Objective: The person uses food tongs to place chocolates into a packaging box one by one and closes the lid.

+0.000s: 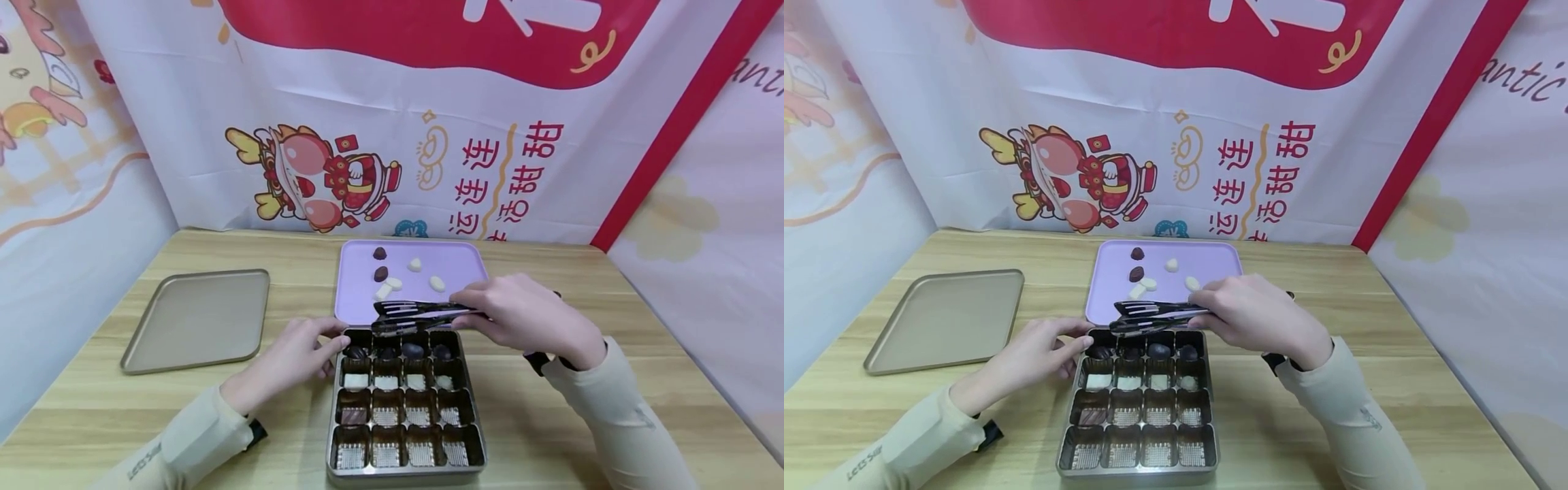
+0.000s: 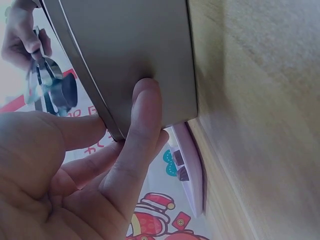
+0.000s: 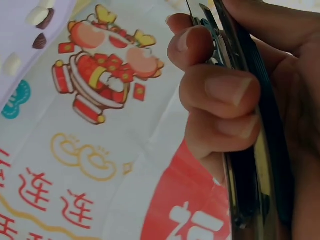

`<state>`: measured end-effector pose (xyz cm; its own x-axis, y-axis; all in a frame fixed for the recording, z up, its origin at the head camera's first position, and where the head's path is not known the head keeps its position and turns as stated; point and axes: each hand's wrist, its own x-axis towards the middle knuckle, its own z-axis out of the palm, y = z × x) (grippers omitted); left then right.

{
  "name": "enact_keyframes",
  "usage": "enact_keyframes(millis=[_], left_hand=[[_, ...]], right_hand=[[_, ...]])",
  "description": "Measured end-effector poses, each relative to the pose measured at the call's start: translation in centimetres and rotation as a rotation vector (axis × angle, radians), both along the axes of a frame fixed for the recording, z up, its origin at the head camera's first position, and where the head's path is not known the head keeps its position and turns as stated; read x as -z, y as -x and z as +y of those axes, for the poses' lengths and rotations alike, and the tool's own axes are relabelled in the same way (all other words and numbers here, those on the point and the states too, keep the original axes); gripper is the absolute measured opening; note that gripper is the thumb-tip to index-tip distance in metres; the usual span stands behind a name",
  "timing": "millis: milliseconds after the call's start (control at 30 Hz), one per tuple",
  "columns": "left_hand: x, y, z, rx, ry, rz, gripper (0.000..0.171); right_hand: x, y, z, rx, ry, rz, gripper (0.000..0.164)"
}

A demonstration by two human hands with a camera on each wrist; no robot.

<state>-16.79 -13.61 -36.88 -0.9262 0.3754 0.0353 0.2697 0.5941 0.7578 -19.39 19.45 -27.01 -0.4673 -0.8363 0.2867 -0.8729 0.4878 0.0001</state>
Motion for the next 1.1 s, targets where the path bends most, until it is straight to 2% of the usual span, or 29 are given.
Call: enact_keyframes(millis=[300, 500, 733, 1100], left_hand=[[-0.3, 0.0, 0.0, 0.006, -0.006, 0.011, 0.028], [-0.2, 0.1, 0.1, 0.006, -0.007, 0.010, 0.027], [-0.2, 0.0, 0.2, -0.009, 0.008, -0.001, 0.027], [-0.1, 0.1, 0.1, -0.009, 0.006, -0.014, 0.029]], right_hand=[[-1.2, -1.6, -0.3, -0.075, -0.053, -0.044, 0.026], [-1.4, -2.8, -0.2, -0.134, -0.089, -0.072, 0.027], [-1.2, -3.7, -0.7, -0.133, -0.153, -0.110, 0.029], [-0.8, -3.9, -1.2, -0.120, -0.212, -0.158, 0.028]])
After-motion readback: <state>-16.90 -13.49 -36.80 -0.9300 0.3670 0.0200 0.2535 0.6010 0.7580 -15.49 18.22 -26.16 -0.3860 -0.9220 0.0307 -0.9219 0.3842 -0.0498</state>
